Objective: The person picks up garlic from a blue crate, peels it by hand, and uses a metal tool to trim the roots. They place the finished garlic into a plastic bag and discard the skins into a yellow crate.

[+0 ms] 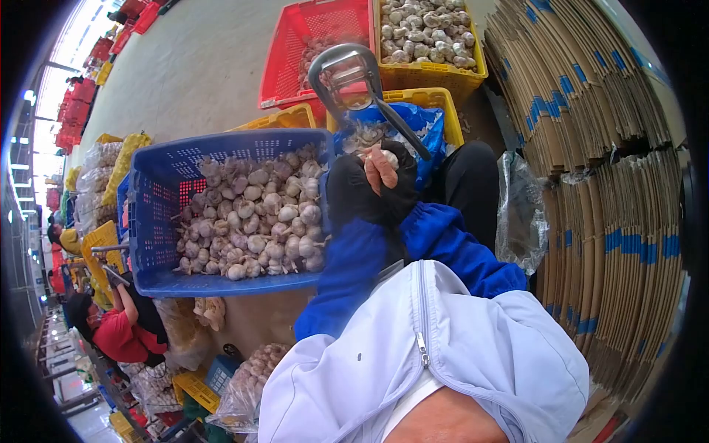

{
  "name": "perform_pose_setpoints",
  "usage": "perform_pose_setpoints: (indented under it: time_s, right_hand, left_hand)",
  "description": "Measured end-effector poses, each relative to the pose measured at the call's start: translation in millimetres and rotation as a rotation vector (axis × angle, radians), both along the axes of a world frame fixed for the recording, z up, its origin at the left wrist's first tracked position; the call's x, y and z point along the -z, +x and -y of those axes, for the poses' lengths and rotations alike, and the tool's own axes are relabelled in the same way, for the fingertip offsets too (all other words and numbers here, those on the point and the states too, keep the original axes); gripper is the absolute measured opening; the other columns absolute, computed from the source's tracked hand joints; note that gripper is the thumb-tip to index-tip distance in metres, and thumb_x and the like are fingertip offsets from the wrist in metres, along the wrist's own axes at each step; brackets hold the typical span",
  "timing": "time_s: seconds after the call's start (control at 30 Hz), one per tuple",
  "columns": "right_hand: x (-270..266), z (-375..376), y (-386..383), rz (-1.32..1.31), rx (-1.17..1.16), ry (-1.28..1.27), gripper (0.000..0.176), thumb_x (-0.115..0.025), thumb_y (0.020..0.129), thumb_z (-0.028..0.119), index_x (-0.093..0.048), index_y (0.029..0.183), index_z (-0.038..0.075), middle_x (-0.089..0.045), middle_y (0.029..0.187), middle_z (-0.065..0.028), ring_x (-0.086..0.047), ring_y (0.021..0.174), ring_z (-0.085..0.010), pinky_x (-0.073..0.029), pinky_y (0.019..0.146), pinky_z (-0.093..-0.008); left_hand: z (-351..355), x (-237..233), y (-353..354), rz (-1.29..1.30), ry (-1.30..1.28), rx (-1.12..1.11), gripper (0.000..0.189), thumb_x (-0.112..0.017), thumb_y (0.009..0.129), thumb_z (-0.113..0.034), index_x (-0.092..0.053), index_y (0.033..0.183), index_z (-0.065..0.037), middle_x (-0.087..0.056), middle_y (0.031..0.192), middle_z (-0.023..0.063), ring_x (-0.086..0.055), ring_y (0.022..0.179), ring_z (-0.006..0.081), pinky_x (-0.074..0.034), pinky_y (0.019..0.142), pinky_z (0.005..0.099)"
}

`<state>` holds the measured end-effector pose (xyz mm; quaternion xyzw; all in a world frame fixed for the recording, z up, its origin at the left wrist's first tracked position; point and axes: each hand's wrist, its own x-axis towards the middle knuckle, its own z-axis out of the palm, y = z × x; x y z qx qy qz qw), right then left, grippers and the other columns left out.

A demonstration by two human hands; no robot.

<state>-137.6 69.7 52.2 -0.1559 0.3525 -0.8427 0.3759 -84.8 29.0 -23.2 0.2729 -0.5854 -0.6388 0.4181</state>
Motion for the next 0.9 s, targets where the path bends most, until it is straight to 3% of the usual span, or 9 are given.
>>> perform_pose_setpoints:
  time_s: [0.13,0.27,0.37,0.53,0.6,0.7,0.73,0.8,0.9]
  right_hand:
    - [17.0,0.2,-7.4,-0.013,-0.002,0.085,0.018,-0.055,0.082,0.021,-0.055,0.075,0.004,-0.049,0.051,-0.0023,-0.042,0.036,-0.0102,-0.033,0.035,-0.0208]
    - [14.1,-14.5,-37.0,0.417,-0.444,0.345,0.036,-0.043,0.085,0.037,-0.053,0.071,0.006,-0.052,0.056,-0.0052,-0.053,0.051,-0.0147,-0.043,0.047,-0.025]
    - [25.5,0.5,-28.5,0.626,-0.197,0.342,0.037,-0.041,0.086,0.039,-0.054,0.07,0.007,-0.051,0.054,-0.0018,-0.051,0.048,-0.0133,-0.04,0.044,-0.0242]
    - [84.3,8.1,-47.1,0.29,-0.369,0.513,0.028,-0.048,0.083,0.034,-0.055,0.084,0.006,-0.054,0.058,-0.0033,-0.054,0.057,-0.0166,-0.045,0.059,-0.0298]
    - [125.8,19.4,-61.3,-0.624,-0.399,0.769,0.031,-0.05,0.083,0.033,-0.054,0.094,0.005,-0.054,0.06,-0.0041,-0.053,0.058,-0.0182,-0.045,0.061,-0.0299]
    - [101.2,3.7,-48.8,-1.257,0.253,0.7,0.04,-0.05,0.08,0.042,-0.054,0.08,0.002,-0.055,0.058,-0.0121,-0.052,0.055,-0.0301,-0.043,0.056,-0.0371]
    - [83.3,-2.2,-40.9,-0.784,-0.004,0.536,0.035,-0.048,0.083,0.037,-0.056,0.084,0.003,-0.057,0.065,-0.0105,-0.056,0.061,-0.0235,-0.046,0.06,-0.0327]
    - [49.4,-19.9,-21.9,-0.445,-0.41,0.335,0.03,-0.048,0.084,0.033,-0.057,0.086,0.004,-0.059,0.071,-0.009,-0.058,0.066,-0.0186,-0.046,0.061,-0.0289]
    - [33.8,-18.7,2.4,-0.036,-0.312,0.138,0.024,-0.049,0.085,0.027,-0.053,0.093,0.004,-0.058,0.079,-0.0088,-0.056,0.073,-0.0131,-0.043,0.06,-0.0223]
  left_hand:
    - [-14.2,1.2,-3.7,0.013,-0.007,0.005,0.037,-0.035,0.088,-0.034,-0.051,0.098,-0.002,-0.057,0.078,0.0065,-0.053,0.063,0.0145,-0.041,0.057,0.0248]
    - [-14.5,-1.7,-3.4,0.011,0.003,0.047,0.037,-0.035,0.088,-0.033,-0.051,0.097,-0.001,-0.056,0.077,0.0062,-0.053,0.062,0.0143,-0.04,0.057,0.0248]
    - [-11.8,-2.0,0.4,-0.019,0.036,0.1,0.037,-0.034,0.089,-0.033,-0.051,0.096,-0.001,-0.056,0.076,0.0059,-0.052,0.061,0.0142,-0.04,0.056,0.0248]
    - [-0.5,4.4,20.6,-0.093,0.11,0.187,0.037,-0.033,0.089,-0.033,-0.051,0.095,-0.001,-0.056,0.075,0.0054,-0.051,0.06,0.014,-0.04,0.055,0.0248]
    - [1.9,2.9,25.6,-0.103,0.098,0.18,0.037,-0.033,0.089,-0.032,-0.051,0.095,-0.001,-0.056,0.074,0.0052,-0.051,0.059,0.0139,-0.039,0.054,0.0248]
    - [8.5,3.1,32.8,-0.039,0.038,0.157,0.036,-0.033,0.09,-0.031,-0.052,0.091,-0.001,-0.056,0.075,0.0066,-0.052,0.058,0.0161,-0.04,0.055,0.0269]
    - [15.3,30.0,37.6,-0.003,0.055,0.166,0.035,-0.034,0.089,-0.029,-0.054,0.088,0.0,-0.057,0.076,0.0082,-0.052,0.058,0.018,-0.04,0.055,0.0287]
    - [7.9,31.6,29.2,0.013,0.062,0.106,0.035,-0.034,0.089,-0.029,-0.053,0.089,0.0,-0.057,0.077,0.0082,-0.052,0.059,0.018,-0.04,0.056,0.0289]
    - [-6.4,18.7,12.8,0.041,0.043,0.006,0.034,-0.035,0.089,-0.03,-0.053,0.091,0.0,-0.057,0.078,0.0082,-0.052,0.06,0.0181,-0.041,0.056,0.0292]
